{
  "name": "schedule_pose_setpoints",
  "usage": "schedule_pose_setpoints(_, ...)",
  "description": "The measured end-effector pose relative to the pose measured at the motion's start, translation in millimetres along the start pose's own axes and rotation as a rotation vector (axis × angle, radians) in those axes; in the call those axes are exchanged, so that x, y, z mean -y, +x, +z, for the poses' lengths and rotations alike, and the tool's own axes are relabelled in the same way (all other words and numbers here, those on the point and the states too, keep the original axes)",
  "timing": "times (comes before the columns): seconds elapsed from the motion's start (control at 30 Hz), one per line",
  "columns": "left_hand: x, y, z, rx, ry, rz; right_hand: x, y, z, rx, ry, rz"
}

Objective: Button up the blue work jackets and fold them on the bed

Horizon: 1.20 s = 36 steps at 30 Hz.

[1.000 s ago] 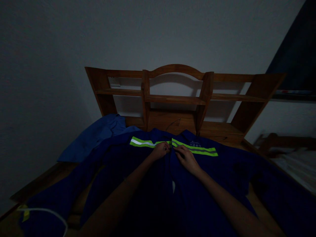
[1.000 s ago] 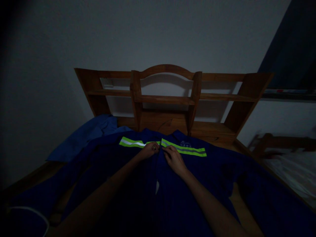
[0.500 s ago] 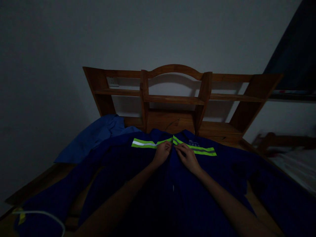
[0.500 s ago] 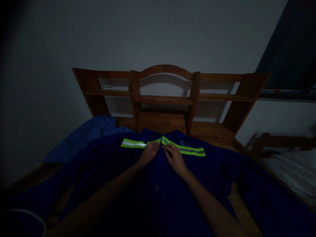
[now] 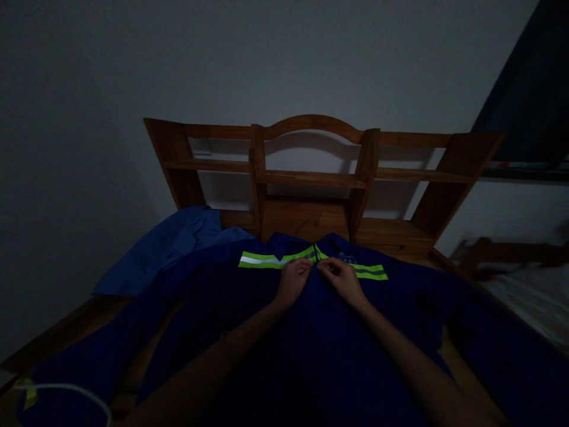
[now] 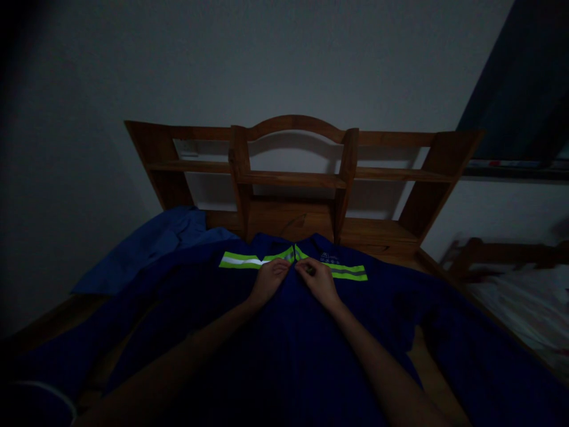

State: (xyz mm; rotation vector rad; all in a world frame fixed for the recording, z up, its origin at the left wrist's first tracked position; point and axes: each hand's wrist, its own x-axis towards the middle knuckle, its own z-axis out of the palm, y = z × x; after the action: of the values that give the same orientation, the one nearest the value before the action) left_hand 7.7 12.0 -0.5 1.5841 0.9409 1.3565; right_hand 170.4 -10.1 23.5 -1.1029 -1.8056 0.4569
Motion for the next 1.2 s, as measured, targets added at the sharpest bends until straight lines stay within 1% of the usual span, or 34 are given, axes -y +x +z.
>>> schedule_pose_setpoints(0.07,2,0,-1,0.004,-0.027,-0.093,-5,1,1,0.02,-0.011,0.02)
schedule_pose_setpoints(0.2,4,0,-3,-0.009,-0.126,-0.34,-13,0,5,0.078,-0.017,0.033)
schedule_pose_setpoints(0.3,1,0,-3,0.017,-0.267,-0.428,-14,0,6,0.093,-0.04,0.011)
schedule_pose_setpoints(0.37,-1,0,-2,0.054,-0.293,-0.43,-12,-1,6,0.089,-0.069,-0.011)
schedule_pose_setpoints(0.4,-1,1,-2,0.058,-0.263,-0.413,-11,-2,6,0.084,-0.08,-0.018)
schedule_pose_setpoints(0.53,5,1,-2,0.011,-0.055,-0.296,-8,-4,7,0.084,-0.097,-0.031)
schedule_pose_setpoints(0.63,10,0,-2,-0.005,-0.037,-0.257,-7,-5,8,0.09,-0.096,-0.041)
schedule_pose_setpoints(0.77,11,-1,-1,-0.018,-0.107,-0.268,-7,-5,10,0.082,-0.115,-0.059)
schedule_pose_setpoints(0.9,15,2,-1,-0.101,-0.132,-0.297,-6,-5,11,0.042,-0.159,-0.112)
schedule_pose_setpoints(0.97,18,4,-1,-0.123,-0.15,-0.325,-6,-4,12,0.036,-0.171,-0.129)
schedule_pose_setpoints(1.1,15,4,0,-0.14,-0.164,-0.367,-8,-3,12,0.044,-0.16,-0.118)
schedule_pose_setpoints(1.2,10,3,0,-0.157,-0.147,-0.336,-10,-3,12,0.045,-0.136,-0.1)
